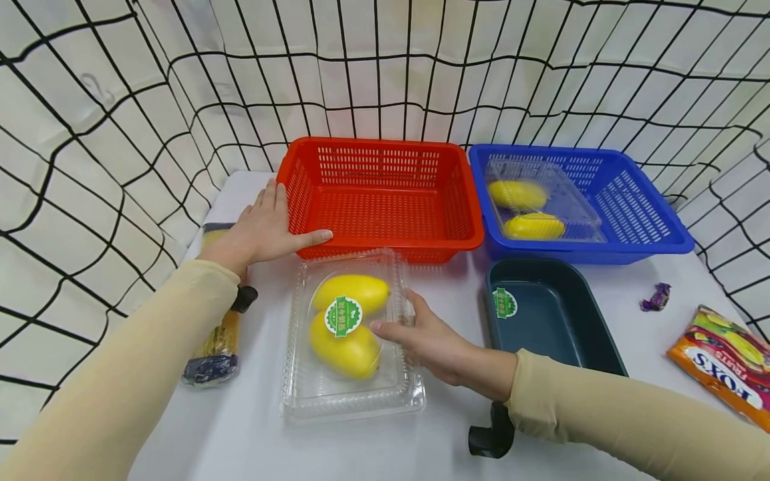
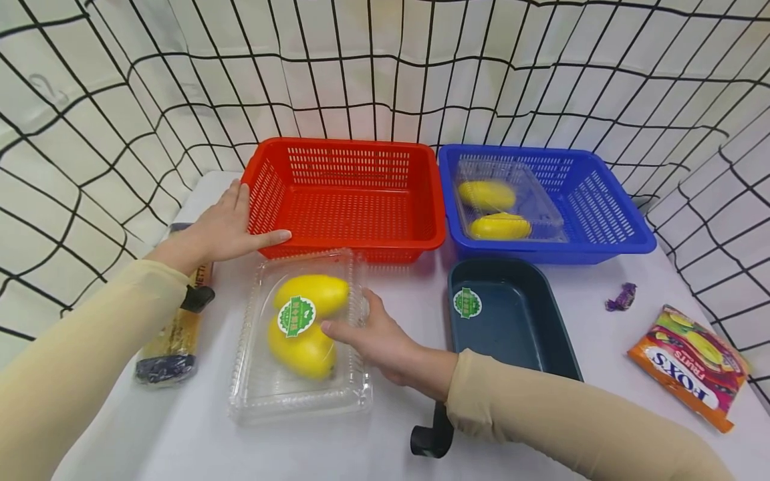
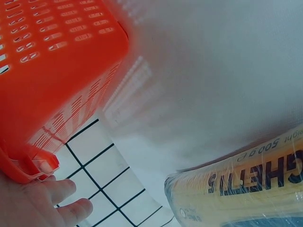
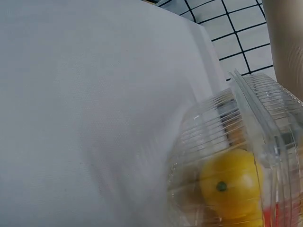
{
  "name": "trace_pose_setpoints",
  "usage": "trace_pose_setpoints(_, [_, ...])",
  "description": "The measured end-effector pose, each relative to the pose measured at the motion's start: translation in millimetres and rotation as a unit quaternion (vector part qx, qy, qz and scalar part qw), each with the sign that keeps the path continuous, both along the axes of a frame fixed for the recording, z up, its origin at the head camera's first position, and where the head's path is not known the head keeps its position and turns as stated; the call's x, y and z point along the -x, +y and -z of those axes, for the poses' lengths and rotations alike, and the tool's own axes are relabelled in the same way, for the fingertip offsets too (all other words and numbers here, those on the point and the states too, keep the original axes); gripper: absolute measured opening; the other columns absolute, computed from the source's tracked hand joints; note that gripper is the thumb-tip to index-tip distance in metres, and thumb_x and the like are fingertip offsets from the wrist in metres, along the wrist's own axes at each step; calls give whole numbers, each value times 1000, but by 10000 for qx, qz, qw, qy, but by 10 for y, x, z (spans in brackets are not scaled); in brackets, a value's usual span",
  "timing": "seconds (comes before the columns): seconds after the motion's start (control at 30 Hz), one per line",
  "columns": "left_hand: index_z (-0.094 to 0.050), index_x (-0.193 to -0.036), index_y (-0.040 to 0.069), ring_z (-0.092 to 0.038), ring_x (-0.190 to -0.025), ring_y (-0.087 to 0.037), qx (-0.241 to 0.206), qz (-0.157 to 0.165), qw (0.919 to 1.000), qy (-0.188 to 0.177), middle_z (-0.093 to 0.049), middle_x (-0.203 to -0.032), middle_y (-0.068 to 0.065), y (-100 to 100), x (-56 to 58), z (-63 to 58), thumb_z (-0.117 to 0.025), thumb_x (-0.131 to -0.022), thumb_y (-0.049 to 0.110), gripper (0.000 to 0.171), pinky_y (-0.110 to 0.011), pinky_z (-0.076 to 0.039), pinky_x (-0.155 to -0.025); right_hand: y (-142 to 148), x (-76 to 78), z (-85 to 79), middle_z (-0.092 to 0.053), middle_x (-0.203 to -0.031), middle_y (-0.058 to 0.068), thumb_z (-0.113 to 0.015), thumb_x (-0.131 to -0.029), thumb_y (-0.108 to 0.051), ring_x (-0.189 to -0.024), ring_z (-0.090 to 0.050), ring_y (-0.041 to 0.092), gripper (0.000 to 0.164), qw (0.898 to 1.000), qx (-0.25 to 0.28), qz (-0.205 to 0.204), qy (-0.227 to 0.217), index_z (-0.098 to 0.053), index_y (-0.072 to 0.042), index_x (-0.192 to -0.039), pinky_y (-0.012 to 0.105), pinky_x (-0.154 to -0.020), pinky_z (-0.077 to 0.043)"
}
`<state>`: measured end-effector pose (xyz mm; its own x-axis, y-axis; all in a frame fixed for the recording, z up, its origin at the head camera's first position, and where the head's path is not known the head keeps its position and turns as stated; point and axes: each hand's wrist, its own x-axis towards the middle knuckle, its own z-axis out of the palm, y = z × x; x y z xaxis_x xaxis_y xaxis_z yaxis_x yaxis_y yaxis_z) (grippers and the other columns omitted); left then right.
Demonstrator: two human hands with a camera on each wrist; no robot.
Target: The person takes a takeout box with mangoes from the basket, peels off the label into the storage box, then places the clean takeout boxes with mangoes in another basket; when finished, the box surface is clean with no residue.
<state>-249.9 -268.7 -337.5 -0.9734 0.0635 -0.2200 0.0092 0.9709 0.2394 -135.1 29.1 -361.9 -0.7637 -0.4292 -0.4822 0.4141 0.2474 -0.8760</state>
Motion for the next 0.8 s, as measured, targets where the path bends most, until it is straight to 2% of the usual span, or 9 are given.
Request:
trace_pose_setpoints(0.17, [14,-157,-9,-4,-154,-55,25,13,10000,-3,11,-166,-35,-2,6,6,-49,-82,86,137,-71,-16,-121,11,-15,3,-26,-162,26,-69,-97,-28,-142,-42,48,89,9999,-50,-77,-119,-12,-12,-162,71,-110,-40])
trace_pose_setpoints(0.5, [12,-158,-10,-4,-154,-55,-8,36,10000,44,10,-166,-35,12,14,22,-49,-83,86,136,-71,-19,-121,10,0,67,-34,-156,25,-69,-98,-25,-140,-45,43,83,9991,-344,-174,-166,-18,-4,-160,67,-111,-41])
trace_pose_setpoints(0.8, [13,-157,-10,-3,-153,-56,-25,80,10000,33,11,-166,-36,-24,31,18,-49,-82,86,137,-72,-19,-120,10,16,109,-45,-147,22,-68,-99,-26,-124,-59,32,78,9993,-242,-271,-114,-22,-4,-158,61,-108,-48])
